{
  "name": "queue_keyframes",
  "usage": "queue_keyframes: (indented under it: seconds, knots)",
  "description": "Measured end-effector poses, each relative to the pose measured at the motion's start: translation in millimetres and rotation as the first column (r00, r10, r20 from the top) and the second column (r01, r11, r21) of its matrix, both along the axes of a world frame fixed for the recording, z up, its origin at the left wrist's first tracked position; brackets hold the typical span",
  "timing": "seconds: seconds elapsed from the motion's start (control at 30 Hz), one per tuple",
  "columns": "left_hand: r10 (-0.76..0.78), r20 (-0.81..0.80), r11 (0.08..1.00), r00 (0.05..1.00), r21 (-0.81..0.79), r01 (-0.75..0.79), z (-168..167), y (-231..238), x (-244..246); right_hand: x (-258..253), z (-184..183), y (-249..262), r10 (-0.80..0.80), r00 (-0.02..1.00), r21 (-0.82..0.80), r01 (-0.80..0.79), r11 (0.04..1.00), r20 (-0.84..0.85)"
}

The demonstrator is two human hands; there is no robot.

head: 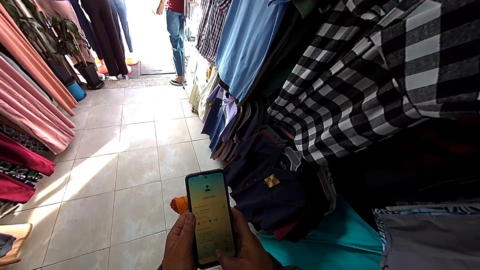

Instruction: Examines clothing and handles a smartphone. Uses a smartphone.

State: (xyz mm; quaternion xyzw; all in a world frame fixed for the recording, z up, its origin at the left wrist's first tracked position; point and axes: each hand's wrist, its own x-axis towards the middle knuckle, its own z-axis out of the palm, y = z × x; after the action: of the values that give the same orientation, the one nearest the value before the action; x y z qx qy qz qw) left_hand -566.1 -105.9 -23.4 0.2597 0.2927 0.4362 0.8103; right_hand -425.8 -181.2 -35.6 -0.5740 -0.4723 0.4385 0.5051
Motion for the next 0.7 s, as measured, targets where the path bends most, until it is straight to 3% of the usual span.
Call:
queue_keyframes:
  seconds: [0.37,0.53,0.7]
  knots:
    - [0.001,-0.019,1.000,1.000,-0.017,-0.001,1.9,-2.5,2.3,-6.7,7.4,-3.5,-0.112,0.983,-0.062,0.122,0.991,0.145]
    - [0.006,-0.027,1.000,1.000,0.013,-0.006,0.4,-1.7,0.5,5.7,-5.6,-5.0,0.069,0.997,0.102,-0.066,0.993,-0.025]
    - [-0.002,-0.037,1.000,0.999,0.005,0.003,0.8,-2.0,-0.9,26.2,-11.6,4.7,-0.001,0.997,0.228,-0.016,0.973,0.073]
